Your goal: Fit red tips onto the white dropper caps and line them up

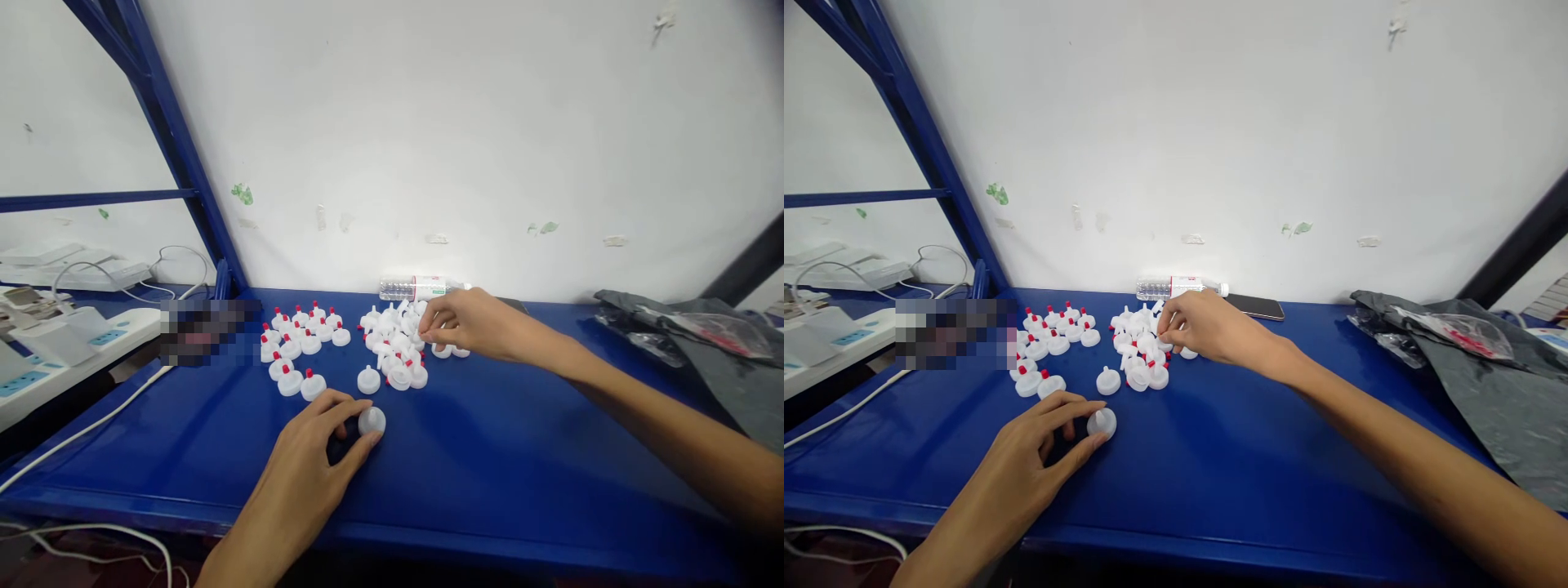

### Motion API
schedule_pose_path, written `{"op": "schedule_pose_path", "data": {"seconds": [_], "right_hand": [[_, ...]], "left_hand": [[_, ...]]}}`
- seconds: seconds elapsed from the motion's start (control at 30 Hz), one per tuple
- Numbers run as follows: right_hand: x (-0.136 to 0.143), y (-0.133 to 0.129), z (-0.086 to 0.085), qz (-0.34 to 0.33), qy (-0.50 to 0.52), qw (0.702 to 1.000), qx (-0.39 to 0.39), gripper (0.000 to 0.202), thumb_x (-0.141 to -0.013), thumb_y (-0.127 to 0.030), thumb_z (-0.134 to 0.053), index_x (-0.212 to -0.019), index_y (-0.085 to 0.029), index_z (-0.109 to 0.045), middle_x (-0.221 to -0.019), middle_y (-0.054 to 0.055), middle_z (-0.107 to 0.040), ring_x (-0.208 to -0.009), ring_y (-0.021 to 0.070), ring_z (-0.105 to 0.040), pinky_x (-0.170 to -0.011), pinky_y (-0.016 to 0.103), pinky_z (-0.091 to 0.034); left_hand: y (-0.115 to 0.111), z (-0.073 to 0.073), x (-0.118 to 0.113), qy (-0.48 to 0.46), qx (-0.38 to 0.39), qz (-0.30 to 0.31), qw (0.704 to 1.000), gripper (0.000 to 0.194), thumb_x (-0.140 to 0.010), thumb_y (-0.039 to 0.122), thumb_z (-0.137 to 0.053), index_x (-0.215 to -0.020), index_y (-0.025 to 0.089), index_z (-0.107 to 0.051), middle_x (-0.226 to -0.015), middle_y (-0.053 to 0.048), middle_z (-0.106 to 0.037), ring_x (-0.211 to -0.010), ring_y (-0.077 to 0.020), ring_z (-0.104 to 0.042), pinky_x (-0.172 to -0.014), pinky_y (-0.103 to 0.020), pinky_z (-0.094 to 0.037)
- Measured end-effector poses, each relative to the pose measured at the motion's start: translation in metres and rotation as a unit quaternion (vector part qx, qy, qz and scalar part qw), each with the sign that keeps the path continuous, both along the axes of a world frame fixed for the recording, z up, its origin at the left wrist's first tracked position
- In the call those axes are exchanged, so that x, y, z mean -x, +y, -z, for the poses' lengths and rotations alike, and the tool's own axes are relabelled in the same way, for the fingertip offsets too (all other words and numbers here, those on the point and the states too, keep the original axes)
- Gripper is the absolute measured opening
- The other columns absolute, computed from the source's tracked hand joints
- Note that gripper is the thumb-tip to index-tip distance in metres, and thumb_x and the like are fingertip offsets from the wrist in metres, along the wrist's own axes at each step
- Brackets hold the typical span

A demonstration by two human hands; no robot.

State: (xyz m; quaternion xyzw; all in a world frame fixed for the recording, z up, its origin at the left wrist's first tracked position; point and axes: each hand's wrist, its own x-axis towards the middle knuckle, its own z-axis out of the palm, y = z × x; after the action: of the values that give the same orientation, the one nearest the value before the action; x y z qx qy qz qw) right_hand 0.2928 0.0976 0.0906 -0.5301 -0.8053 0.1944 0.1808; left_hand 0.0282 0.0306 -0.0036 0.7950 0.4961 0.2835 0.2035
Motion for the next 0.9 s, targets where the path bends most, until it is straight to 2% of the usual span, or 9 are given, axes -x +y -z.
{"op": "schedule_pose_path", "data": {"seconds": [0.07,0.17,0.3,0.47,0.6,0.7,0.8,0.83,0.9], "right_hand": [[0.004,-0.005,-0.007,-0.035,0.076,0.996,0.04,0.016,-0.089,-0.026,-0.07,-0.103,-0.019,-0.074,-0.086,0.004,-0.079,-0.079,0.0187,-0.074,-0.061,0.025,-0.053],[0.015,-0.016,-0.007,-0.094,0.134,0.985,0.052,0.025,-0.089,-0.03,-0.073,-0.112,-0.021,-0.077,-0.093,0.004,-0.08,-0.082,0.0179,-0.073,-0.067,0.026,-0.054],[0.037,-0.032,0.009,-0.15,0.185,0.97,0.049,0.013,-0.089,-0.029,-0.075,-0.098,-0.022,-0.081,-0.091,0.001,-0.08,-0.081,0.0159,-0.071,-0.069,0.025,-0.053],[0.056,-0.041,0.038,-0.148,0.17,0.974,0.03,0.01,-0.088,-0.021,-0.075,-0.093,-0.023,-0.083,-0.089,0.001,-0.081,-0.077,0.0155,-0.072,-0.069,0.025,-0.05],[0.06,-0.04,0.049,-0.131,0.171,0.975,0.05,0.009,-0.088,-0.022,-0.075,-0.092,-0.021,-0.083,-0.083,0.001,-0.08,-0.072,0.0143,-0.071,-0.064,0.023,-0.048],[0.057,-0.038,0.047,-0.132,0.163,0.976,0.059,0.01,-0.086,-0.023,-0.077,-0.094,-0.021,-0.082,-0.083,0.001,-0.079,-0.072,0.0146,-0.071,-0.063,0.023,-0.049],[0.049,-0.033,0.035,-0.133,0.161,0.976,0.067,0.027,-0.082,-0.027,-0.082,-0.109,-0.022,-0.08,-0.09,0.001,-0.08,-0.078,0.0167,-0.074,-0.067,0.024,-0.053],[0.045,-0.031,0.029,-0.122,0.156,0.979,0.051,0.029,-0.083,-0.028,-0.081,-0.111,-0.023,-0.078,-0.09,0.001,-0.08,-0.079,0.0172,-0.074,-0.068,0.024,-0.053],[0.037,-0.027,0.017,-0.08,0.113,0.99,-0.013,0.019,-0.089,-0.027,-0.074,-0.107,-0.022,-0.079,-0.088,0.002,-0.08,-0.079,0.0174,-0.074,-0.069,0.026,-0.053]], "left_hand": [[0.0,0.001,0.0,-0.006,-0.002,0.001,1.0,0.026,-0.096,0.043,-0.062,-0.115,0.029,-0.073,-0.1,-0.001,-0.066,-0.064,-0.0129,-0.053,-0.06,-0.027,-0.043],[0.001,0.001,0.0,-0.019,-0.014,-0.003,1.0,0.029,-0.095,0.041,-0.063,-0.12,0.03,-0.071,-0.09,0.001,-0.064,-0.062,-0.0132,-0.051,-0.061,-0.027,-0.042],[0.001,0.001,-0.001,-0.024,-0.022,-0.016,0.999,0.028,-0.094,0.041,-0.065,-0.119,0.03,-0.071,-0.075,0.004,-0.059,-0.055,-0.0129,-0.046,-0.058,-0.027,-0.04],[0.001,0.001,-0.001,-0.028,0.0,-0.029,0.999,0.041,-0.091,0.043,-0.067,-0.13,0.028,-0.067,-0.061,0.007,-0.053,-0.05,-0.0138,-0.044,-0.053,-0.027,-0.037],[0.001,0.002,-0.001,-0.029,-0.001,-0.03,0.999,0.044,-0.091,0.043,-0.067,-0.133,0.029,-0.064,-0.062,0.008,-0.056,-0.051,-0.0137,-0.047,-0.053,-0.026,-0.038],[0.0,0.003,-0.001,-0.028,-0.01,-0.033,0.999,0.044,-0.091,0.041,-0.067,-0.133,0.03,-0.063,-0.066,0.008,-0.061,-0.05,-0.0131,-0.048,-0.052,-0.026,-0.038],[0.0,0.003,-0.001,-0.03,-0.022,-0.046,0.998,0.043,-0.091,0.04,-0.065,-0.133,0.031,-0.062,-0.082,0.007,-0.072,-0.052,-0.012,-0.052,-0.054,-0.026,-0.042],[0.001,0.003,0.0,-0.028,-0.027,-0.052,0.998,0.044,-0.091,0.039,-0.065,-0.134,0.031,-0.061,-0.087,0.006,-0.074,-0.053,-0.012,-0.054,-0.056,-0.026,-0.044],[0.002,0.003,0.002,-0.018,-0.035,-0.071,0.997,0.046,-0.091,0.039,-0.063,-0.135,0.031,-0.059,-0.093,0.006,-0.076,-0.055,-0.0123,-0.058,-0.061,-0.027,-0.048]]}}
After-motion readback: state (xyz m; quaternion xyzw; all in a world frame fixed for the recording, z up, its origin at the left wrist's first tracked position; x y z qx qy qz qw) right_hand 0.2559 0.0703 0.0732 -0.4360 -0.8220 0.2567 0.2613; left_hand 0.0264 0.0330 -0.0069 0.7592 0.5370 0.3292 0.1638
